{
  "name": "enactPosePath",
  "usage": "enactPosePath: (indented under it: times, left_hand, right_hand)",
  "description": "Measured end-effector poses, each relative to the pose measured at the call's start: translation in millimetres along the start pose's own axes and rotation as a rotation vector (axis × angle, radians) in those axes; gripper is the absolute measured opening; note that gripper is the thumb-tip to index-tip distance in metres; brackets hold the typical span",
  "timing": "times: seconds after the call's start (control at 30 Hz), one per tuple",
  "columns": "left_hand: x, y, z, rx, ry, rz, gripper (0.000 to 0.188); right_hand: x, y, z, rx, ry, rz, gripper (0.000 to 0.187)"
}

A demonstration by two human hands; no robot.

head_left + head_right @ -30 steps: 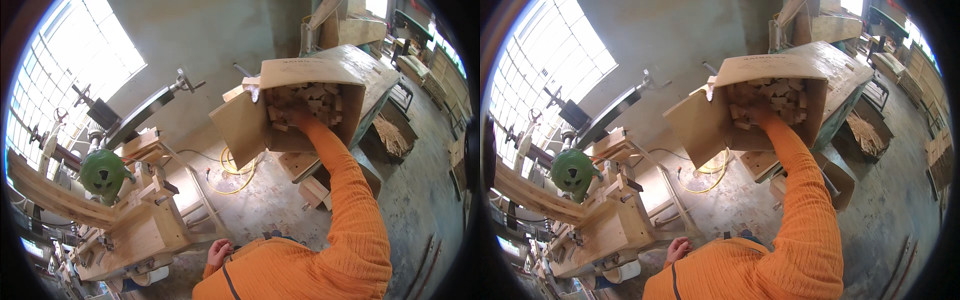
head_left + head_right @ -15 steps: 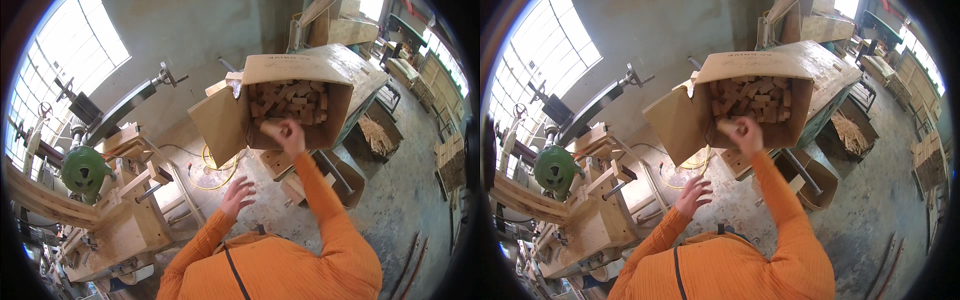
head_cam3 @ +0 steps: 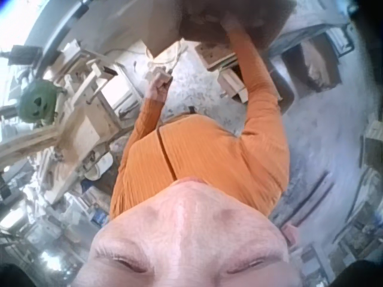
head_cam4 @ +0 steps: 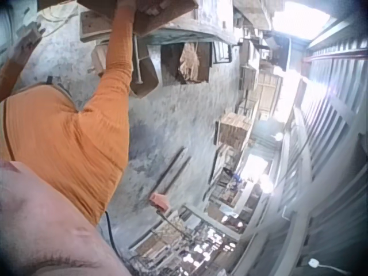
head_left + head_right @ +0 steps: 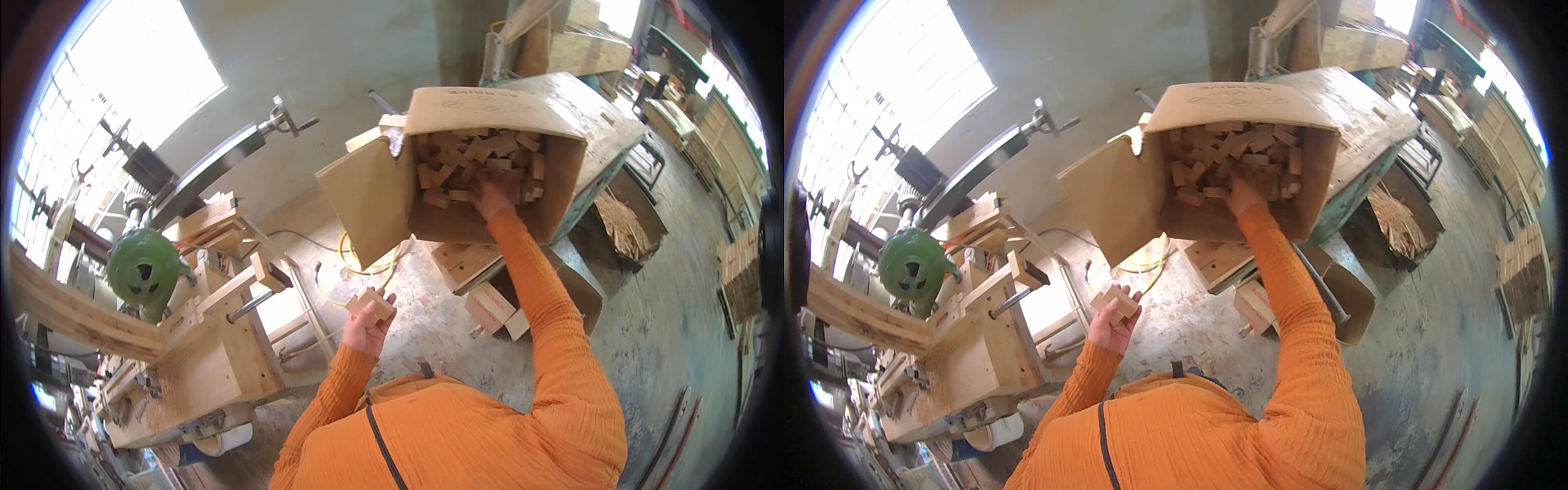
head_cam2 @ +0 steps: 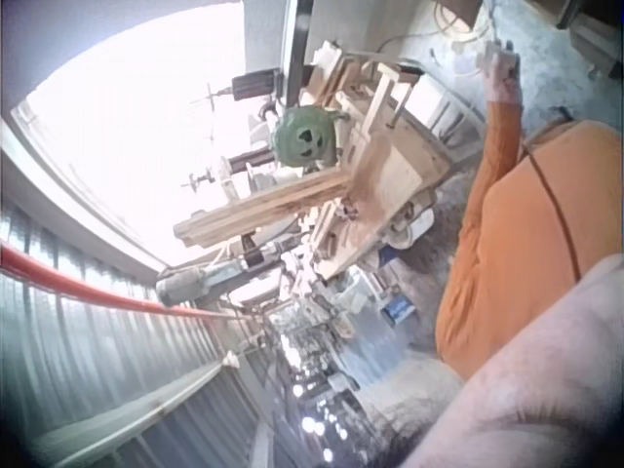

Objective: The person sweeps sawdust and small wooden blocks into a dustpan and then into a bucket. They then pick up small wooden blocks from the floor and place them into a cardboard box. Finally, they place the blocks into a machine one by one.

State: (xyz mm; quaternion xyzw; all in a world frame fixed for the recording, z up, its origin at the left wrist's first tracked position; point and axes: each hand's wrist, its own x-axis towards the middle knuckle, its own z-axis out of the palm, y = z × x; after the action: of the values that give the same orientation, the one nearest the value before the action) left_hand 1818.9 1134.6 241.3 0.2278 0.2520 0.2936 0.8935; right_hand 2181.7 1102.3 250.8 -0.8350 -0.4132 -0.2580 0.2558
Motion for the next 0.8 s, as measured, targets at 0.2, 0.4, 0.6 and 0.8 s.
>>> enactPosePath:
  times: [0.2, 0.4, 0.6, 0.8]
  left_hand:
    - [-22.3, 21.5, -14.9, 0.013, 0.013, 0.018, 0.039]
    - [-15.8, 6.5, -29.7, 0.101, -0.021, -0.016, 0.042]
    - [-21.5, -3.6, -17.9, 0.148, -0.079, -0.065, 0.041]
    - [-29.0, 0.2, -21.3, 0.13, 0.025, 0.01, 0.04]
  right_hand:
    - [16.4, -7.2, 5.2, 0.08, -0.401, 0.105, 0.025]
    - [-2.9, -54.6, 11.7, 0.774, -0.101, 0.182, 0.023]
    - [-23.4, -67.1, 54.8, 0.459, -0.084, 0.08, 0.029]
    - [-12.9, -66.0, 21.6, 0.573, -0.33, 0.279, 0.036]
